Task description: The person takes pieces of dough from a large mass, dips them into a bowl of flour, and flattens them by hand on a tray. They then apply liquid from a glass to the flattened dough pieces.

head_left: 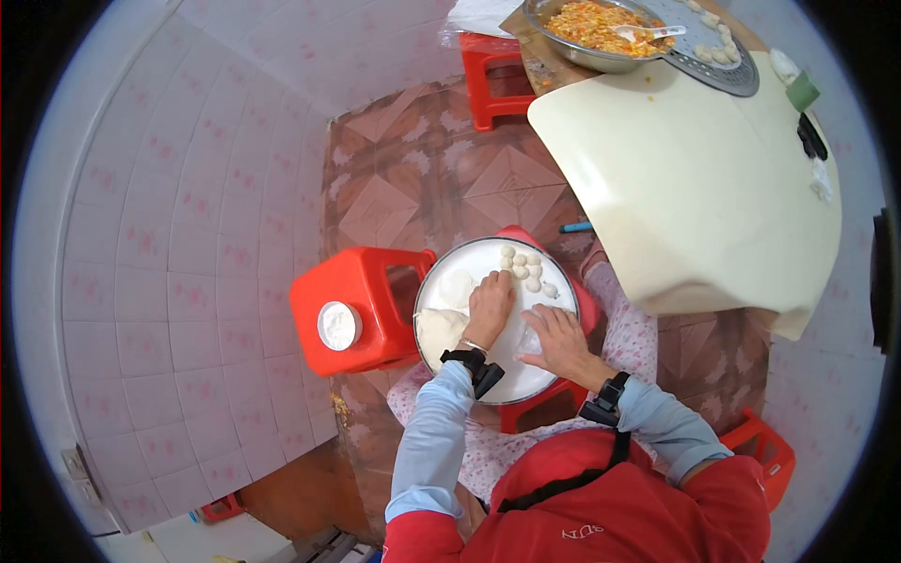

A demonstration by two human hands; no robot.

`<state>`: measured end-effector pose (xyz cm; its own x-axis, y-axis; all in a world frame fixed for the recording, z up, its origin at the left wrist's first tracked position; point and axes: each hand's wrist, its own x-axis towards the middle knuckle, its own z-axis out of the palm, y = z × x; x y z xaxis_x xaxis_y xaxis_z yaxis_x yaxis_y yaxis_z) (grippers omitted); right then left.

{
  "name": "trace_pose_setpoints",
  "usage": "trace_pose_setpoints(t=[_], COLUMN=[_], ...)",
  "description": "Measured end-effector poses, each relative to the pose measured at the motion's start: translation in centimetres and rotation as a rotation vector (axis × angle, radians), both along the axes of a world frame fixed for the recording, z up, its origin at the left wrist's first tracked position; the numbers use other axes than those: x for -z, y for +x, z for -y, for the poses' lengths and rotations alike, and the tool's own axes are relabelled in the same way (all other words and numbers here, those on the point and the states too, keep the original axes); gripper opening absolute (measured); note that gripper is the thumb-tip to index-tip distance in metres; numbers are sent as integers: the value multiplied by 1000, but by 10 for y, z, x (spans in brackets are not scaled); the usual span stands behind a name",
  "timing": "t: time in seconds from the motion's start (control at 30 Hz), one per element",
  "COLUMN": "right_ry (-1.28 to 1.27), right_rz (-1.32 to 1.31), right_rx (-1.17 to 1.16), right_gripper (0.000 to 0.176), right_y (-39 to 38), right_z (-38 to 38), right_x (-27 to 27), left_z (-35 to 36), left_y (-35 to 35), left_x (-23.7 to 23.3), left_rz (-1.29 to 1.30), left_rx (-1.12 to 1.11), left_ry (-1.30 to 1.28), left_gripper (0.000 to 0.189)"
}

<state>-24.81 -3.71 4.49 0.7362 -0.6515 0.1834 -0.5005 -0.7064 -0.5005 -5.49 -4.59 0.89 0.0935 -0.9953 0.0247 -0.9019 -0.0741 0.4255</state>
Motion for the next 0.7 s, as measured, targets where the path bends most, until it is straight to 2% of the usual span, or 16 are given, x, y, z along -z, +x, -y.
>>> trace_pose_setpoints(t=[0.13,0.2,0.33,0.57,0.67,0.7], right_ry=[82,364,469,416,367,340], right_rz=[109,178,265,222,221,229], right_rx=[47,128,221,240,235,228], right_gripper=[83,86,89,87,87,87], right_y=[-12,-23,-29,-27,-25,-25], right_z=[8,11,15,25,25,24], right_x=[1,0,-6,-17,-15,-15], left_z=[-16,-46,-79,-85,-90,-91], left_y=[1,-11,-28,-32,-37,-39], left_x=[-1,-8,-19,-4,-7,-12], left_rz=[-47,-94,-169,-95,0,3], left_rx=[18,27,-32,-53,-13,-34], left_ry=[34,131,120,76,109,50], left_gripper=[28,21,18,17,16,17])
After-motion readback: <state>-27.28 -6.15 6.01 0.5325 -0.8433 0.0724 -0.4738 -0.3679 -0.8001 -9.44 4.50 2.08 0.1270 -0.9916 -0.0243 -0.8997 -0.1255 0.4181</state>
